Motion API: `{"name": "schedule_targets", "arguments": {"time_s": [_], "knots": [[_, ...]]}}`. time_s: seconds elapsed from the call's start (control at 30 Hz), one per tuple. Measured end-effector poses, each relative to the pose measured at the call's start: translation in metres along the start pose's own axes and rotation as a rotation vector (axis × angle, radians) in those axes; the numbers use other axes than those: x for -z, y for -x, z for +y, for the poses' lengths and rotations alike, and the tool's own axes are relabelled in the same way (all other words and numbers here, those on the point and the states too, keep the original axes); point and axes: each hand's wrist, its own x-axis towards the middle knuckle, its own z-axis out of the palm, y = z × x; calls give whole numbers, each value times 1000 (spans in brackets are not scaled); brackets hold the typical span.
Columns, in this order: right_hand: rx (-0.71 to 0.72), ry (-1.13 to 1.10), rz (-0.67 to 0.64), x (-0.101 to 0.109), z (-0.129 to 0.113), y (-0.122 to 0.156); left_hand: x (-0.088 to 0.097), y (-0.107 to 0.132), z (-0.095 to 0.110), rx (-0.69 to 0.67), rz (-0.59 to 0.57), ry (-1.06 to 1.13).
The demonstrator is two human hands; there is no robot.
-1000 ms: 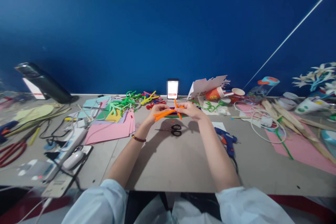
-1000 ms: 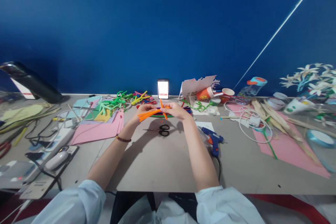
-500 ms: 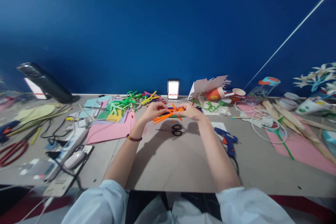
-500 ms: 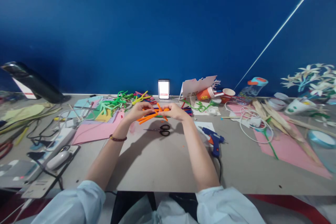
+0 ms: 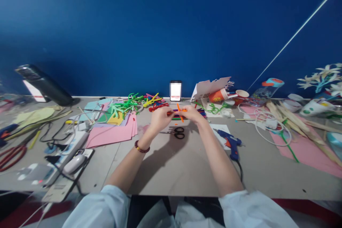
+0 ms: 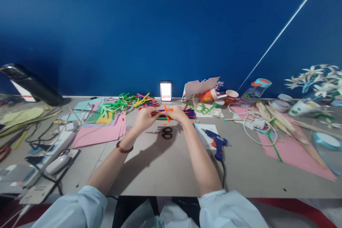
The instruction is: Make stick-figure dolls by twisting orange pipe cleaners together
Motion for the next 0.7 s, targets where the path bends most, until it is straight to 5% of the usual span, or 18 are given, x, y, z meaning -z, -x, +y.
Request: {"name": "schedule_targets", "arguments": {"time_s": [0.23, 0.5, 0.7], "knots": [[55, -379, 147, -4, 1, -7, -34, 7, 6, 233, 164, 602], [-70, -575, 6, 1, -6, -1, -42, -1, -9, 455, 31, 877], [36, -435, -145, 9, -4, 3, -25, -9, -27, 306, -22, 886]]}}
